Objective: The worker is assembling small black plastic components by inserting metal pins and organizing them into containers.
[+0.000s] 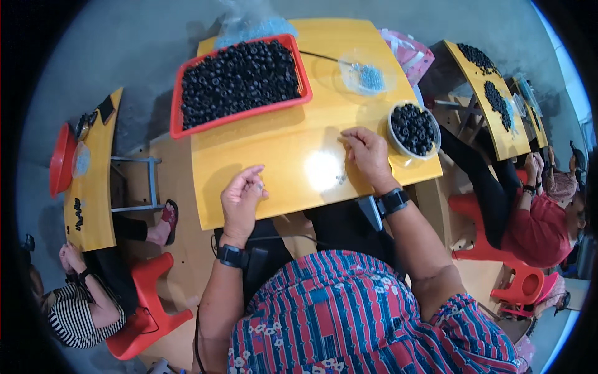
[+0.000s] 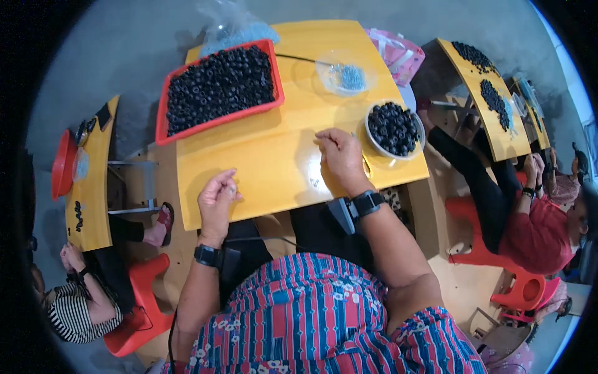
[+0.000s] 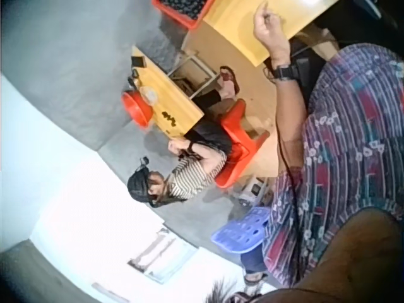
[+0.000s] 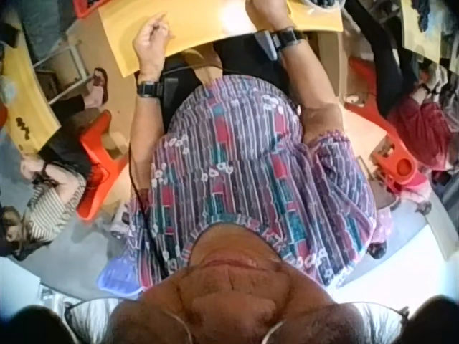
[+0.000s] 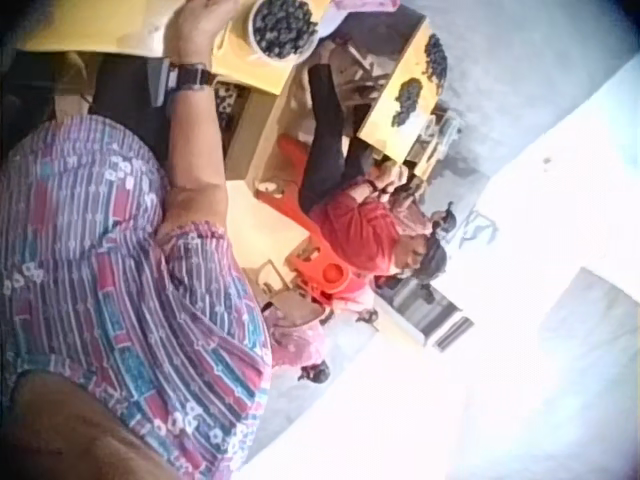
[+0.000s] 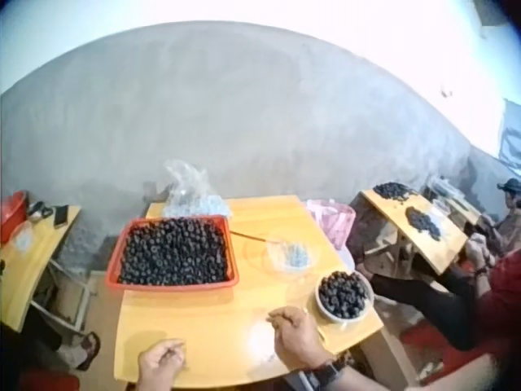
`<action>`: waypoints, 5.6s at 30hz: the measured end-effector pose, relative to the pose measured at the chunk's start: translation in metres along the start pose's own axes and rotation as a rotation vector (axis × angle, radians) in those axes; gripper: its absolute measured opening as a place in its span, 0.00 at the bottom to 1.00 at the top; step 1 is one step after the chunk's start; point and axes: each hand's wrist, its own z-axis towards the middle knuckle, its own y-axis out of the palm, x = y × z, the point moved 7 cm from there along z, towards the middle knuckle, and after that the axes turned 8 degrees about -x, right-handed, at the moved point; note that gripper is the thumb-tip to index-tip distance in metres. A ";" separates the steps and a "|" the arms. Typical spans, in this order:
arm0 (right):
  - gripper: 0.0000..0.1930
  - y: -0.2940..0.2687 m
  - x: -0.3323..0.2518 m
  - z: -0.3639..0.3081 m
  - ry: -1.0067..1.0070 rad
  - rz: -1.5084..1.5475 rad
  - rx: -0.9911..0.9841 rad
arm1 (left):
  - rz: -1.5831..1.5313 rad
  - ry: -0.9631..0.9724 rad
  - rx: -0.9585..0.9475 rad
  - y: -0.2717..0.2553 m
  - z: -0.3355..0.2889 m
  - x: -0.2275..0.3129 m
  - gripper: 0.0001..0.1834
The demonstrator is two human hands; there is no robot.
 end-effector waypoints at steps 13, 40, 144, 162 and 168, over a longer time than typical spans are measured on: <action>0.14 -0.005 -0.021 -0.052 -0.259 -0.366 -0.284 | 0.296 0.049 -0.118 0.031 -0.005 0.016 0.16; 0.04 0.010 -0.021 -0.046 -0.358 -0.697 -0.348 | 0.837 0.191 -0.243 0.137 0.024 0.020 0.07; 0.14 0.040 -0.009 -0.040 0.036 0.335 -0.264 | 0.083 0.025 -0.094 0.087 0.006 0.003 0.14; 0.16 0.053 -0.021 -0.047 -0.004 0.483 -0.425 | 0.026 0.066 -0.088 0.083 0.006 0.001 0.11; 0.16 0.055 -0.019 -0.048 0.006 0.443 -0.418 | 0.042 0.091 -0.085 0.082 0.007 -0.001 0.08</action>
